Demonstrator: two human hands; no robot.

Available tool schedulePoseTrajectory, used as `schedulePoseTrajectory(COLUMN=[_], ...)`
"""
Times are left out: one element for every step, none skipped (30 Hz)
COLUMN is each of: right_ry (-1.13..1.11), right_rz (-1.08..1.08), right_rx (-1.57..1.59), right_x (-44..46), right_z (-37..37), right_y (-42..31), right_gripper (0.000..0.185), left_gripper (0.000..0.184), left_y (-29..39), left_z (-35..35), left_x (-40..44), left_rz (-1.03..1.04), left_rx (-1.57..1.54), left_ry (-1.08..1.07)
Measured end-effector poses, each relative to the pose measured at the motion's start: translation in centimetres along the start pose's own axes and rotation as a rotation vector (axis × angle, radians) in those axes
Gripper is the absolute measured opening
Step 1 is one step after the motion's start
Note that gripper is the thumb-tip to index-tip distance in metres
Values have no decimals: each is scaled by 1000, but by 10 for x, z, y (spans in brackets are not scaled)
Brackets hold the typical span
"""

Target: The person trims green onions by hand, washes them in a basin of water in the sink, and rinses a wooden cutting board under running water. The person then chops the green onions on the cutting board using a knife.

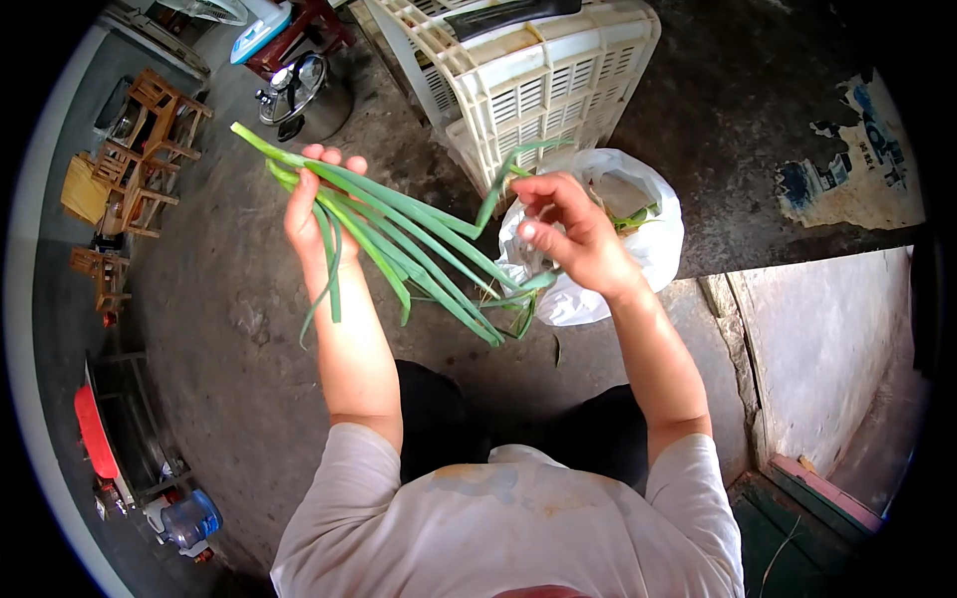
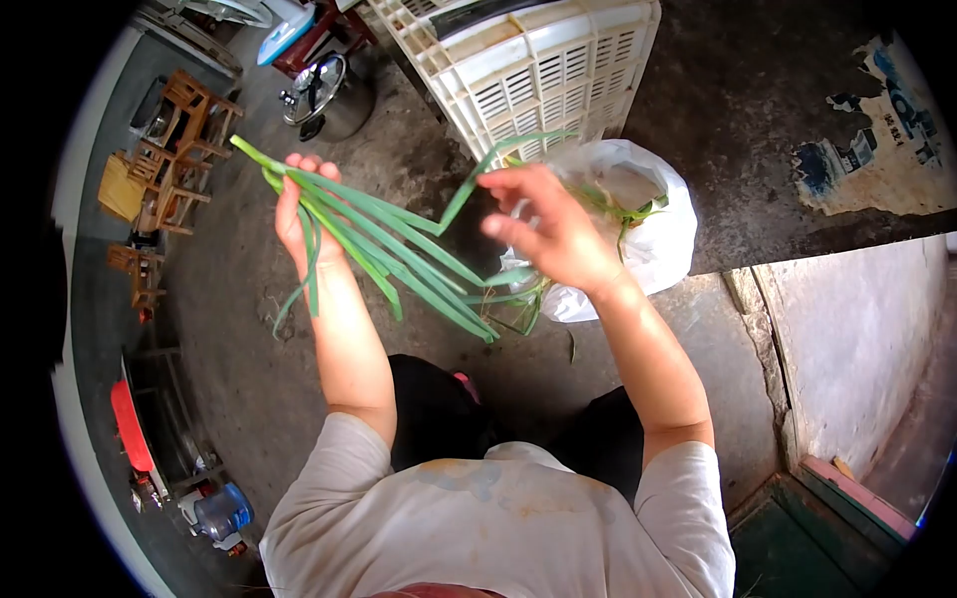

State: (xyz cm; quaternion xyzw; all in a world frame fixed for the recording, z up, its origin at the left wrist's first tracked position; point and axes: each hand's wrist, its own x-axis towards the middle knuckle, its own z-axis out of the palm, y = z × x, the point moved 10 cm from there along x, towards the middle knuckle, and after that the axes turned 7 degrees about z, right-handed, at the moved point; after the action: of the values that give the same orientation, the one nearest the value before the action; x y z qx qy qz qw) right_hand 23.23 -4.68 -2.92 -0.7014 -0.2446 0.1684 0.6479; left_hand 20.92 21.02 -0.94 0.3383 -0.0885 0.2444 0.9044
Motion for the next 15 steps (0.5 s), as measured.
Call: schedulePoseTrajectory(right_ry=[0, -14, -28, -105, -106, -159, -213, -183, -184, -293, -392, -329, -326, -313, -300], right_rz=[1, -170, -340, -350, -350, -370, -390, -448, -447, -88, 270, 169, 171, 122, 73], right_rx=[1, -165, -331, -317, -315, -380, -445, -452, -450, -206, 43, -38, -37, -159, -280], right_x=[1, -1, -6, -6, -6, -7, -8, -10, -12, -6, -11, -10, -12, -14, -16], right_z=[4, 15, 26, 35, 36, 43, 49, 47, 45, 42, 45, 40, 37, 32, 28], right_y=[-8, -31, -51, -55, -54, -50, -47, -53, -53, -23, 8, 9, 15, 16, 17], right_gripper=[40, 37, 34, 30, 30, 28, 25, 18, 18, 17, 16, 17, 17, 18, 19], left_gripper=[24, 24, 24, 24, 24, 24, 24, 23, 23, 24, 24, 24, 24, 23, 23], left_y=[-6, -10, -10, -15, -20, -21, -20, -15, -10, -7, -5, 2, 9, 13, 13], left_z=[8, 12, 11, 14, 18, 26, 25, 19, 14, 9, 7, 0, -6, -9, -12], left_x=[-2, -3, -3, -5, -6, -7, -7, -6, -4, -3, -2, 1, 3, 5, 7], left_rz=[-34, -55, -56, -106, -155, -181, -182, -148, -113, -107, -108, -51, 3, 29, 28], left_rx=[-55, -69, -67, -128, -190, -234, -233, -153, -72, -139, -139, -115, -91, -86, -87], left_ry=[-53, -82, -82, -118, -154, -196, -195, -190, -185, -147, -146, -111, -75, -71, -71])
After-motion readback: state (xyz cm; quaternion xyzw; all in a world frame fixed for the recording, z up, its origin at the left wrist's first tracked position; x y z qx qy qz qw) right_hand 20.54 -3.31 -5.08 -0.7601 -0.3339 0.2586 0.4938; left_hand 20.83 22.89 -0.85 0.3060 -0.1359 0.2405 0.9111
